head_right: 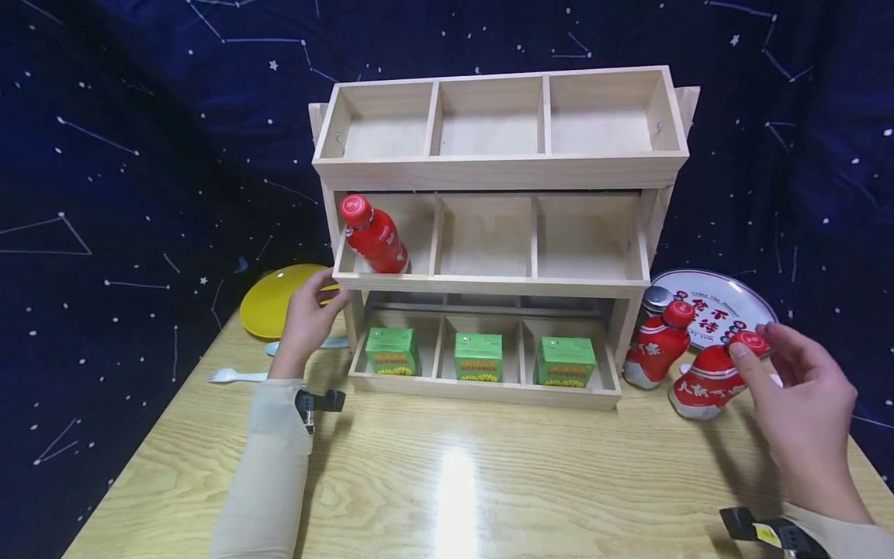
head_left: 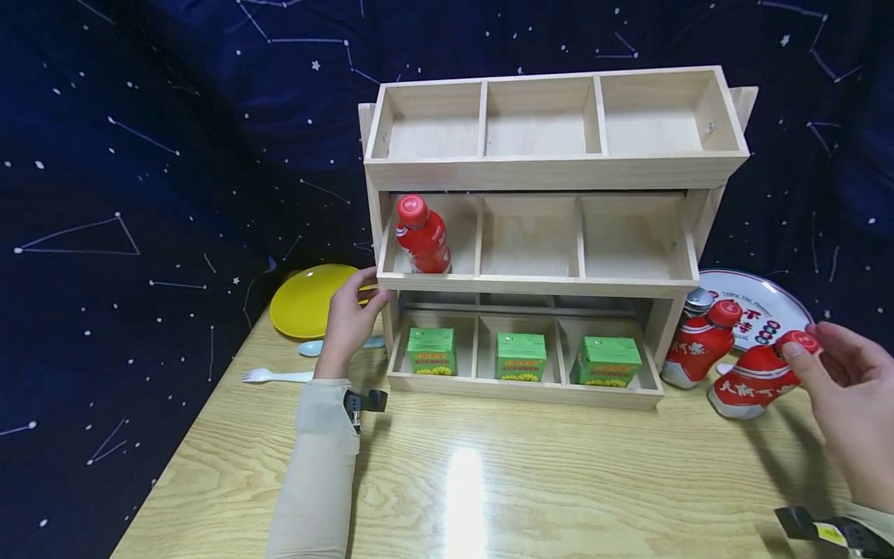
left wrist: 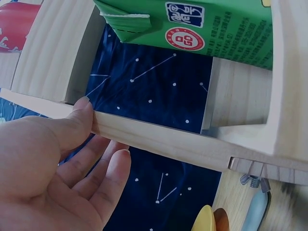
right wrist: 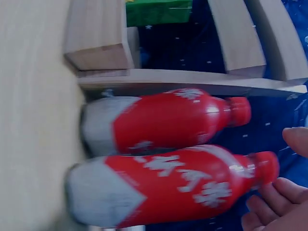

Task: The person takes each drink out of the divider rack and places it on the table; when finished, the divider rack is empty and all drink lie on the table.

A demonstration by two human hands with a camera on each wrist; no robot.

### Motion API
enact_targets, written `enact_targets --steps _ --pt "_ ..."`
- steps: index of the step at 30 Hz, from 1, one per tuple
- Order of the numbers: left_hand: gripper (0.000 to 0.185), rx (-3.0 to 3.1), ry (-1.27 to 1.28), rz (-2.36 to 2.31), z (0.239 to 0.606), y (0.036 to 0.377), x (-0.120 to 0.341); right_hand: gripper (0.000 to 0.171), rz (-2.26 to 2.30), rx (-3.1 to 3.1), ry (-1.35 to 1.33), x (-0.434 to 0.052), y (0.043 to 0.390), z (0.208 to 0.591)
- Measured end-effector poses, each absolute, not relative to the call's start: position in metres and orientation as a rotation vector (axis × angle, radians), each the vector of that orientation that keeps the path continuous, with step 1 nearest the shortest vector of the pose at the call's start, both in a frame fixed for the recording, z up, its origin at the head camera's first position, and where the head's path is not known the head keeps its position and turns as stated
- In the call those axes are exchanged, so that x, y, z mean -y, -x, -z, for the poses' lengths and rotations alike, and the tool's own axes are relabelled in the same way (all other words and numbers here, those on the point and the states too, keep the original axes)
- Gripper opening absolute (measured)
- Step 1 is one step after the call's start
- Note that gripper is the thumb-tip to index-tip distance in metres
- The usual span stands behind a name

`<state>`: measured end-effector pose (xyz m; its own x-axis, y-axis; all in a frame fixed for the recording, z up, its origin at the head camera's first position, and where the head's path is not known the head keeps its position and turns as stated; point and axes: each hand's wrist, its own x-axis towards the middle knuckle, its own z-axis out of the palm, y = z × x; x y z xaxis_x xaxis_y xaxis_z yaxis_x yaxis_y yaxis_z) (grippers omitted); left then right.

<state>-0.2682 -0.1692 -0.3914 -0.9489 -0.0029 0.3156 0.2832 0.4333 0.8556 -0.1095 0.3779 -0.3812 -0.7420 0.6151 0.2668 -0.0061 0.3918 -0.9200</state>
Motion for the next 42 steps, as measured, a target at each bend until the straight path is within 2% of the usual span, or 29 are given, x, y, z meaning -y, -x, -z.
enact_targets --steps 10,15,20,27,36,42 --pt "0.046 2.419 0.235 1.538 0.392 0.265 0.173 0.044 -1.213 2.009 0.224 -0.355 0.103 0.347" --pt "0.045 2.413 0.243 1.536 0.394 0.266 0.174 0.047 -1.223 2.101 0.209 -0.326 0.097 0.332" --pt "0.045 2.422 0.223 1.529 0.395 0.266 0.176 0.051 -1.198 2.172 -0.005 -0.292 0.097 0.32" --pt "0.045 2.409 0.248 1.539 0.392 0.267 0.176 0.053 -1.661 1.819 -0.576 -0.24 0.117 0.31" --pt "0.045 2.408 0.251 1.517 0.391 0.268 0.178 0.052 -1.597 1.839 -0.778 -0.16 0.14 0.297" --pt "0.045 2.424 0.243 1.546 0.39 0.268 0.171 0.053 -1.636 1.848 -0.833 -0.131 0.165 0.3"
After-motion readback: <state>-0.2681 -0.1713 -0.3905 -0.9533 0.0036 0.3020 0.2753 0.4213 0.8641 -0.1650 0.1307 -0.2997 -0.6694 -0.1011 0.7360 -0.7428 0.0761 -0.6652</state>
